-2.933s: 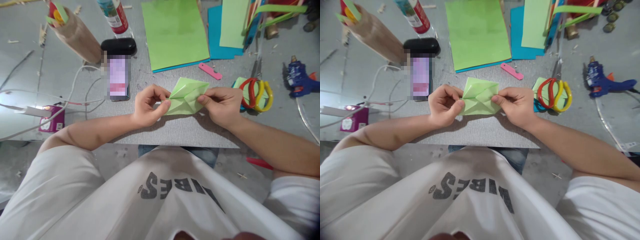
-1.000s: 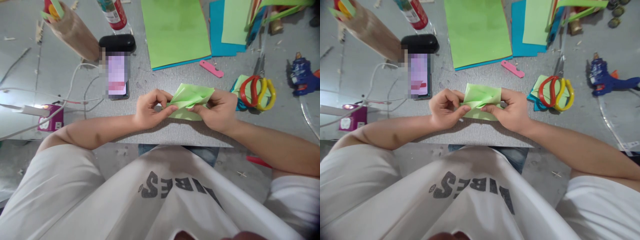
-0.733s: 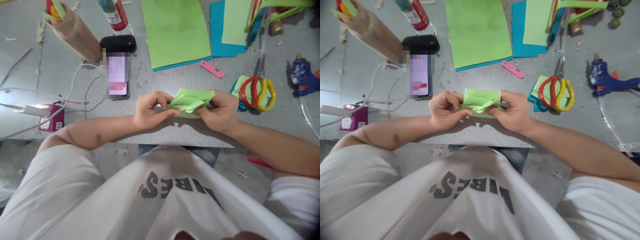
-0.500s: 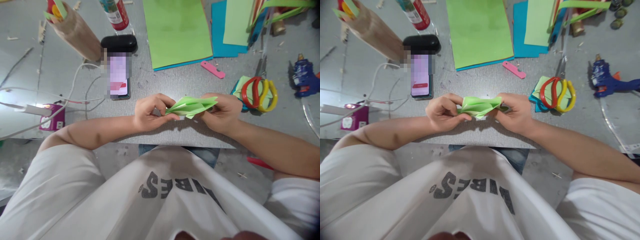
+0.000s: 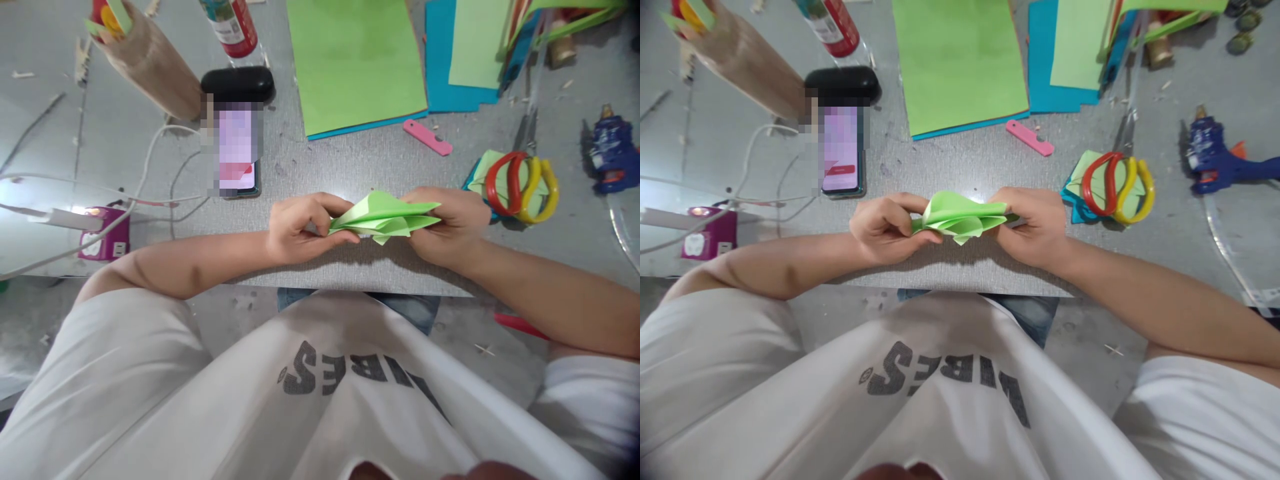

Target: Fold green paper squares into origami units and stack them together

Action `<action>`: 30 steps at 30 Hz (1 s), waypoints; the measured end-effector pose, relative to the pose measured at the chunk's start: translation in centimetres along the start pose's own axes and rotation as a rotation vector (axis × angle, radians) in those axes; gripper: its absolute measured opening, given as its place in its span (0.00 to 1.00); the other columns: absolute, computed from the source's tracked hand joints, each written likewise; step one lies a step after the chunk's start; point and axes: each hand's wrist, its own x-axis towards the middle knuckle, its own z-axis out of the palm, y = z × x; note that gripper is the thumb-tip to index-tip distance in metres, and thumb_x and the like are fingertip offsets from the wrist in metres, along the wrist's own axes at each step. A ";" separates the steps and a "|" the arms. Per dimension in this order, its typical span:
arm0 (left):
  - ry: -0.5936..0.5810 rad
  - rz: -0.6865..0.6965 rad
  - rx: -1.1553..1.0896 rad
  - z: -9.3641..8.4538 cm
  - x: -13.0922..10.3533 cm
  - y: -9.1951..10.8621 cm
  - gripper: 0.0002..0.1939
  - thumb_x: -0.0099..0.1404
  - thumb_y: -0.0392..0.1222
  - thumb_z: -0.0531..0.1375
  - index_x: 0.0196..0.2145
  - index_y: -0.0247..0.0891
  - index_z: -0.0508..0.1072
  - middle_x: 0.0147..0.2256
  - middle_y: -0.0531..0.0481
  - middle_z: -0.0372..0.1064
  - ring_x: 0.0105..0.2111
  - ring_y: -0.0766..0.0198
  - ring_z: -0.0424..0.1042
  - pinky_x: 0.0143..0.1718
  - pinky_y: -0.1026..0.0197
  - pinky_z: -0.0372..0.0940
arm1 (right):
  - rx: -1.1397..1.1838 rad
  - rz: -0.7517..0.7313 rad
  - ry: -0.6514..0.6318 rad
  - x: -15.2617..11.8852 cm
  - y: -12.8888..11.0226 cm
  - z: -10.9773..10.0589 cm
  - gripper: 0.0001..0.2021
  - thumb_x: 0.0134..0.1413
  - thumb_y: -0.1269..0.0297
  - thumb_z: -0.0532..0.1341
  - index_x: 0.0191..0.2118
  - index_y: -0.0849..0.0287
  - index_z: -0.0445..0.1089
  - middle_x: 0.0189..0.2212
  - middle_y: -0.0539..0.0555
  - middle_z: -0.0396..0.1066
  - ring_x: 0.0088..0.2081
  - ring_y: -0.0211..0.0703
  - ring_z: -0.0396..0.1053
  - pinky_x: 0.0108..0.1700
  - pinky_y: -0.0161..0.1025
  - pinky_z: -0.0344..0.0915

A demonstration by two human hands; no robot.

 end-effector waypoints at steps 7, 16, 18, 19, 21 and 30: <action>-0.046 -0.009 -0.021 -0.3 0.0 0.0 0.22 0.77 0.38 0.80 0.39 0.44 0.68 0.48 0.46 0.94 0.39 0.62 0.94 0.33 0.69 0.79 | 0.069 -0.064 -0.028 0.5 0.0 0.1 0.14 0.77 0.52 0.79 0.40 0.49 0.81 0.27 0.46 0.81 0.23 0.38 0.71 0.25 0.39 0.60; 0.017 -0.055 -0.032 0.4 -1.0 -0.2 0.20 0.78 0.42 0.80 0.43 0.45 0.71 0.48 0.47 0.94 0.39 0.62 0.94 0.31 0.70 0.78 | 0.020 -0.056 -0.055 0.2 0.1 0.0 0.10 0.82 0.56 0.72 0.41 0.45 0.82 0.28 0.45 0.81 0.25 0.41 0.74 0.27 0.41 0.65; 0.015 -0.072 -0.019 0.3 -1.2 -0.3 0.19 0.79 0.45 0.80 0.44 0.45 0.72 0.48 0.49 0.94 0.38 0.63 0.94 0.30 0.69 0.78 | 0.035 -0.070 -0.056 0.2 0.2 0.0 0.09 0.83 0.57 0.70 0.43 0.43 0.83 0.30 0.46 0.84 0.26 0.42 0.77 0.28 0.42 0.68; 0.012 -0.084 -0.010 0.2 -1.3 -0.3 0.19 0.80 0.47 0.80 0.44 0.46 0.73 0.48 0.49 0.95 0.38 0.62 0.94 0.30 0.69 0.79 | 0.056 -0.084 -0.053 0.2 0.2 0.0 0.08 0.83 0.56 0.71 0.45 0.42 0.84 0.32 0.46 0.85 0.28 0.43 0.79 0.30 0.42 0.70; -0.009 -0.110 0.004 0.0 -1.4 -0.2 0.18 0.81 0.52 0.79 0.45 0.46 0.74 0.50 0.47 0.95 0.39 0.60 0.95 0.31 0.65 0.81 | 0.088 -0.128 -0.046 0.2 0.4 -0.2 0.03 0.81 0.54 0.75 0.48 0.42 0.85 0.35 0.47 0.88 0.31 0.45 0.84 0.32 0.43 0.74; -0.071 -0.007 -0.004 -0.1 -1.0 -0.8 0.17 0.82 0.56 0.77 0.44 0.49 0.75 0.54 0.48 0.92 0.42 0.59 0.92 0.39 0.56 0.86 | -0.023 -0.253 -0.105 -0.6 1.2 -1.6 0.08 0.80 0.46 0.75 0.56 0.38 0.87 0.42 0.51 0.92 0.35 0.49 0.87 0.33 0.48 0.74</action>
